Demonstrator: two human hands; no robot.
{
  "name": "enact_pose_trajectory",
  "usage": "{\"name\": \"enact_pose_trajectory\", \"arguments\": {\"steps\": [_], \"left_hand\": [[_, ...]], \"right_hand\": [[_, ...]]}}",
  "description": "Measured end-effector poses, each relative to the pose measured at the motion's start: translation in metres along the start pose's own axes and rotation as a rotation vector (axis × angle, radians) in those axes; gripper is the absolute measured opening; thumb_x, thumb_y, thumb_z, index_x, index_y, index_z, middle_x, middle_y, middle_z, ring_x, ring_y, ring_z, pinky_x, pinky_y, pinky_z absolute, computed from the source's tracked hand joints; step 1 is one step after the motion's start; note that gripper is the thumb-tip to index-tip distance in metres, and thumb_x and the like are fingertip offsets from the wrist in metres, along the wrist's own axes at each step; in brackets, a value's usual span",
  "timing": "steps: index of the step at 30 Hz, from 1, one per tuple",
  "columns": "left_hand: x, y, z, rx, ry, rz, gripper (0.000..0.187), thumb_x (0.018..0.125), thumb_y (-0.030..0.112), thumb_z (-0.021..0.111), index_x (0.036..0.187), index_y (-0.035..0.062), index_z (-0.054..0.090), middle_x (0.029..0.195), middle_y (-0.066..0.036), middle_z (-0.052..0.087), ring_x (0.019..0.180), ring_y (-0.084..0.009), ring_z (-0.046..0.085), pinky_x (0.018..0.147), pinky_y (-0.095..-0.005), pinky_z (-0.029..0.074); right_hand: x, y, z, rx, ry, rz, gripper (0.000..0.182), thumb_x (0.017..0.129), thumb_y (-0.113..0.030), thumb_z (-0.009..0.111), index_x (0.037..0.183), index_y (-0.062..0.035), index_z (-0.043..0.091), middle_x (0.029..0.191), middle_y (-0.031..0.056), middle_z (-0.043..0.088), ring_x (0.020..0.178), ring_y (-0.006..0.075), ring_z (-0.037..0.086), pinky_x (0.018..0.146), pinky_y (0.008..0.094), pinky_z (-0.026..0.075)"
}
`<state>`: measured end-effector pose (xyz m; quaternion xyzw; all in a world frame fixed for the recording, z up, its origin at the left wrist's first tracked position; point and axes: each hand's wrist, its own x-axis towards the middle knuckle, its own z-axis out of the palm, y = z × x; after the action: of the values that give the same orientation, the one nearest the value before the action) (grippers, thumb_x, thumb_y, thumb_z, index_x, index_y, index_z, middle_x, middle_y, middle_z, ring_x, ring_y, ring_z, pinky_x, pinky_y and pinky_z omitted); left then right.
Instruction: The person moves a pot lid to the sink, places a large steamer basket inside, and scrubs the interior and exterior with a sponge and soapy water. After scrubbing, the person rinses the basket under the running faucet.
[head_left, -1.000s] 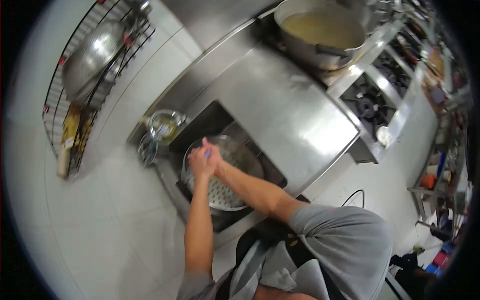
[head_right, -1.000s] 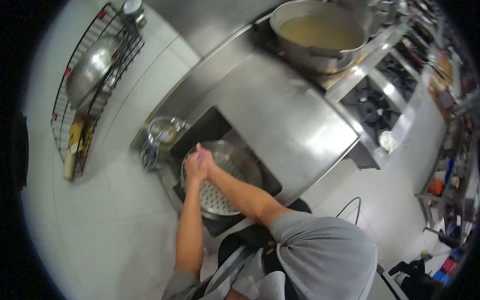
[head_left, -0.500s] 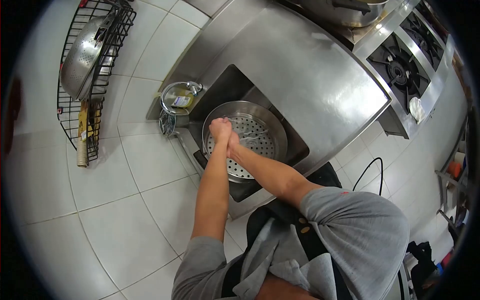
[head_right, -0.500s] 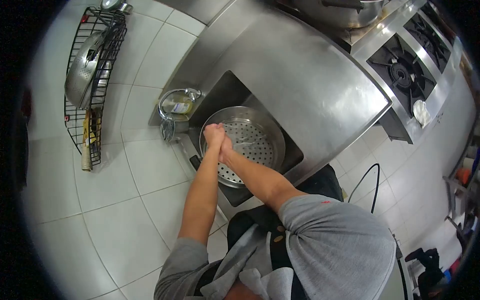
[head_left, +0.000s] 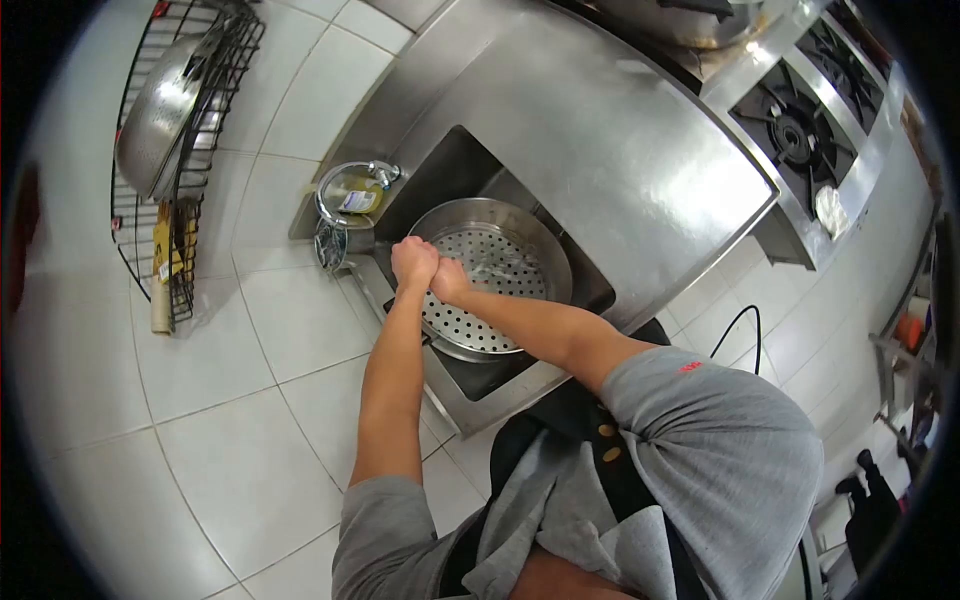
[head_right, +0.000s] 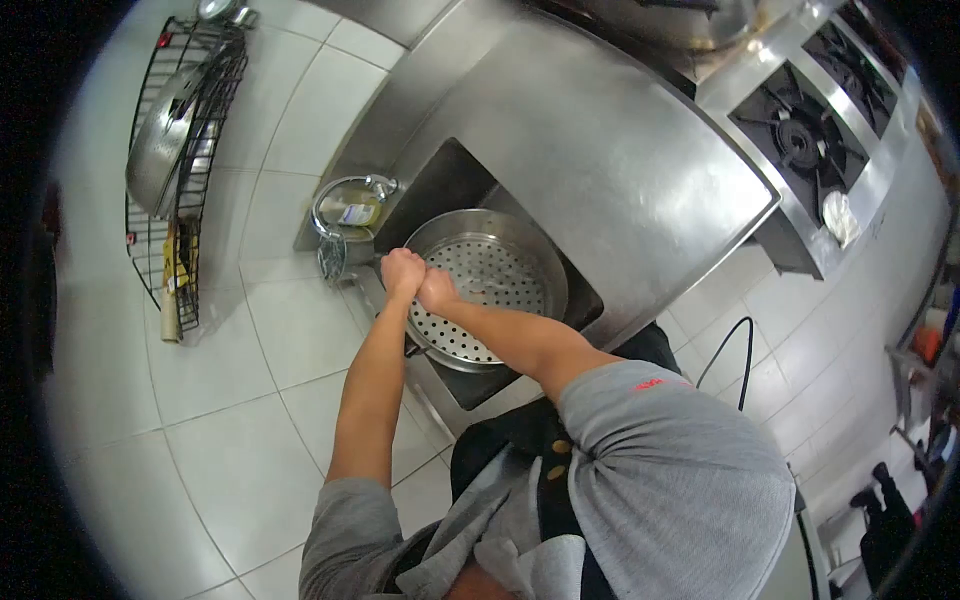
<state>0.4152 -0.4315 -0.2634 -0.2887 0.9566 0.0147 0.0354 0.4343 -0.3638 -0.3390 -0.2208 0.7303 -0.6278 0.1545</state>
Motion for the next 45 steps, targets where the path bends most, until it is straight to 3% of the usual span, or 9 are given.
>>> {"name": "enact_pose_trajectory", "arguments": {"steps": [3,7,10,12,17,26,29,40,45], "left_hand": [[0.003,-0.021,-0.009,-0.084,0.334,0.636,0.011,0.076,0.008,0.062,0.085,0.0028,0.065,0.079,-0.015,0.066,0.070,-0.0324,0.063,0.066,-0.0385,0.051],[0.024,-0.083,-0.032,-1.085,-0.021,-0.369,0.007,0.084,0.004,0.056,0.090,0.0026,0.059,0.084,-0.009,0.063,0.068,-0.0175,0.063,0.057,-0.0292,0.051],[0.039,-0.133,-0.028,-1.347,0.128,-0.496,0.010,0.085,0.002,0.050,0.089,0.0039,0.059,0.081,-0.008,0.063,0.064,-0.0153,0.062,0.052,-0.0274,0.050],[0.050,-0.153,-0.020,-1.418,0.207,-0.566,0.010,0.080,0.005,0.055,0.089,0.0044,0.058,0.077,-0.009,0.063,0.067,-0.0212,0.062,0.058,-0.0329,0.051],[0.075,-0.194,-0.015,-0.568,0.725,-0.537,0.030,0.062,0.010,0.068,0.090,0.0030,0.060,0.092,-0.016,0.058,0.098,-0.0359,0.052,0.087,-0.0440,0.044],[0.115,-0.222,-0.043,-0.166,0.131,-0.295,0.071,0.065,0.013,0.071,0.129,0.0082,0.043,0.133,-0.017,0.040,0.118,-0.0390,0.045,0.096,-0.0450,0.042],[0.156,-0.252,-0.006,-0.252,0.038,-0.254,0.090,0.067,0.016,0.071,0.143,0.0100,0.024,0.139,-0.022,0.038,0.124,-0.0393,0.044,0.100,-0.0425,0.041],[0.171,-0.270,-0.036,-0.308,-0.264,-0.184,0.054,0.069,0.011,0.058,0.121,-0.0033,0.051,0.114,-0.021,0.060,0.111,-0.0339,0.055,0.092,-0.0401,0.046],[0.144,-0.260,-0.044,-0.358,0.037,0.163,0.065,0.071,0.001,0.061,0.133,0.0102,0.043,0.143,-0.018,0.032,0.119,-0.0385,0.047,0.096,-0.0416,0.043]], "right_hand": [[-0.005,-0.014,-0.052,0.067,0.014,0.007,0.031,0.076,-0.019,0.062,0.103,-0.0037,0.056,0.092,0.0205,0.066,0.085,0.0405,0.063,0.076,0.0465,0.050],[-0.004,-0.021,-0.214,-0.246,0.065,0.161,0.040,0.070,-0.023,0.068,0.103,-0.0029,0.060,0.102,0.0175,0.064,0.095,0.0292,0.062,0.081,0.0394,0.050],[-0.002,0.017,-0.333,-0.501,0.062,0.211,0.023,0.068,-0.021,0.067,0.080,-0.0019,0.066,0.063,0.0135,0.062,0.063,0.0289,0.062,0.066,0.0429,0.051],[-0.009,0.039,-0.361,-0.995,0.100,0.154,0.024,0.066,-0.015,0.069,0.087,-0.0035,0.067,0.091,0.0162,0.064,0.083,0.0335,0.061,0.079,0.0443,0.049],[0.040,0.032,-0.272,-0.688,0.014,-0.146,0.046,0.070,-0.004,0.070,0.115,-0.0059,0.060,0.116,0.0160,0.059,0.098,0.0290,0.062,0.083,0.0384,0.050],[0.168,-0.019,0.035,-0.493,-0.158,-0.320,0.082,0.072,-0.009,0.063,0.140,0.0066,0.020,0.144,0.0287,0.028,0.130,0.0393,0.035,0.106,0.0391,0.033],[0.175,-0.029,0.060,-0.476,-0.115,-0.285,0.081,0.071,-0.008,0.060,0.139,0.0098,0.020,0.141,0.0312,0.029,0.129,0.0406,0.036,0.107,0.0386,0.033],[0.189,-0.015,0.072,-0.587,-0.279,-0.079,0.090,0.069,-0.001,0.056,0.145,0.0011,0.007,0.150,0.0241,0.016,0.113,0.0426,0.051,0.091,0.0432,0.046],[0.189,-0.032,0.067,-0.732,-0.368,-0.076,0.092,0.070,-0.005,0.060,0.144,0.0043,0.005,0.150,0.0247,0.013,0.112,0.0410,0.052,0.089,0.0423,0.047]]}}
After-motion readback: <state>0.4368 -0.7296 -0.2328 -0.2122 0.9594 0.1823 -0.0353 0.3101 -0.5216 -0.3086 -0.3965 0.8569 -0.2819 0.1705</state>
